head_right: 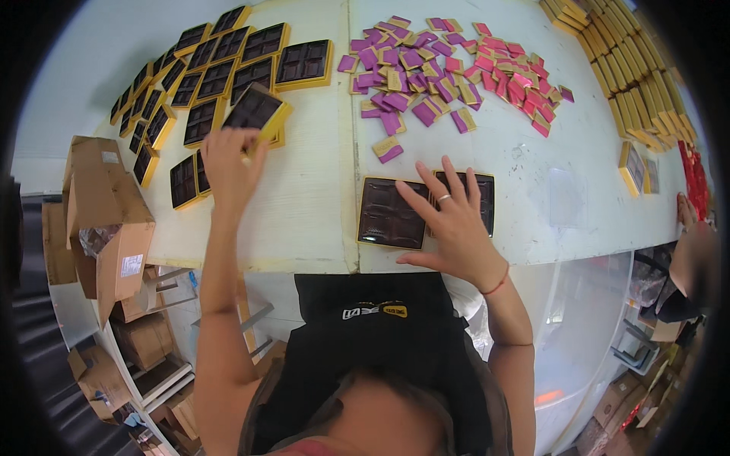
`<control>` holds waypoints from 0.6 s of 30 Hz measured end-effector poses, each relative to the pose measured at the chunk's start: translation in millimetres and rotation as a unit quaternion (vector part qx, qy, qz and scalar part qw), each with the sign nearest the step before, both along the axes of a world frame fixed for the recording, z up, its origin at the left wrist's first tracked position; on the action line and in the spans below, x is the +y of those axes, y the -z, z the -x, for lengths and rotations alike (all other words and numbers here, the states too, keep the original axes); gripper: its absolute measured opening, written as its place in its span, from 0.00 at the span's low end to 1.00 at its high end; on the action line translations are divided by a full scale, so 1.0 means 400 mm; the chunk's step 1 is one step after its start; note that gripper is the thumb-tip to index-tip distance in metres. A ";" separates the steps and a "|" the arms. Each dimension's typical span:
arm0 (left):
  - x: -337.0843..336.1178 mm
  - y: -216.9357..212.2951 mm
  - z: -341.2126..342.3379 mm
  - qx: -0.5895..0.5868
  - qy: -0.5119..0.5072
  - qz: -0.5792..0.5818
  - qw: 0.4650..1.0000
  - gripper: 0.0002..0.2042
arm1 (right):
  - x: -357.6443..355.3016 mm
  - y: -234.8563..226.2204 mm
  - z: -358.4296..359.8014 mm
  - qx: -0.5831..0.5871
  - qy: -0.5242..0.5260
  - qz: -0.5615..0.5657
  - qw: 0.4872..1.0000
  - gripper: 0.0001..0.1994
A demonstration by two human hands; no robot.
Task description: The person assembles makeup palettes by placing small pink and purple rectangular inserts into black tray compartments. They then cover the filled trays with clear plastic lids and stack the completed units on the table.
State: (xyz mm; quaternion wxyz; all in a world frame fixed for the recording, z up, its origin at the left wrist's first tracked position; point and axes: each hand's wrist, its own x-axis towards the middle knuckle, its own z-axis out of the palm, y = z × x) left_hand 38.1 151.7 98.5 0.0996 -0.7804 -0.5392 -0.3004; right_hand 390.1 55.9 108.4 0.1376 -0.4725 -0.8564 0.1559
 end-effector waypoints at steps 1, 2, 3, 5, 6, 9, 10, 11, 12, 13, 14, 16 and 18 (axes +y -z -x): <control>-0.056 -0.019 -0.047 -0.011 0.017 -0.003 1.000 0.08 | -0.004 0.017 0.004 -0.010 0.017 0.002 1.000 0.46; -0.116 -0.018 -0.091 -0.033 0.024 0.022 0.999 0.10 | -0.008 0.024 0.006 -0.013 0.021 -0.004 1.000 0.46; -0.169 -0.016 -0.139 -0.068 0.039 0.052 0.996 0.14 | -0.010 0.031 0.006 -0.017 0.023 -0.011 1.000 0.46; -0.230 0.019 -0.210 -0.104 0.051 0.131 0.985 0.22 | -0.005 0.031 0.003 -0.016 0.017 -0.017 1.000 0.46; -0.245 0.040 -0.244 -0.121 0.036 0.191 0.974 0.22 | -0.005 0.030 0.003 -0.012 0.015 -0.013 1.000 0.46; -0.276 0.028 -0.269 -0.216 0.073 0.215 0.950 0.21 | 0.004 0.025 -0.013 -0.015 0.013 0.000 1.000 0.46; -0.285 0.036 -0.249 -0.216 0.079 0.168 0.959 0.21 | 0.000 0.020 -0.021 -0.016 0.010 0.011 1.000 0.46; -0.285 0.044 -0.230 -0.216 0.090 0.118 0.965 0.20 | 0.000 0.019 -0.029 -0.014 0.010 0.011 1.000 0.46; -0.282 0.044 -0.206 -0.175 0.073 0.120 0.974 0.23 | -0.001 0.019 -0.036 -0.015 0.011 0.012 1.000 0.46; -0.279 0.044 -0.184 -0.119 0.050 0.130 0.983 0.25 | 0.001 0.019 -0.035 -0.013 0.007 0.013 1.000 0.46; -0.277 0.049 -0.170 -0.061 0.026 0.140 0.988 0.27 | 0.003 0.018 -0.035 -0.011 0.003 0.014 1.000 0.47; -0.321 0.070 -0.180 -0.087 0.079 0.259 0.959 0.31 | -0.001 0.012 -0.033 -0.012 0.010 0.021 1.000 0.47; -0.334 0.036 -0.189 -0.066 0.103 0.256 0.959 0.31 | 0.003 0.008 -0.037 -0.009 0.009 0.031 0.999 0.47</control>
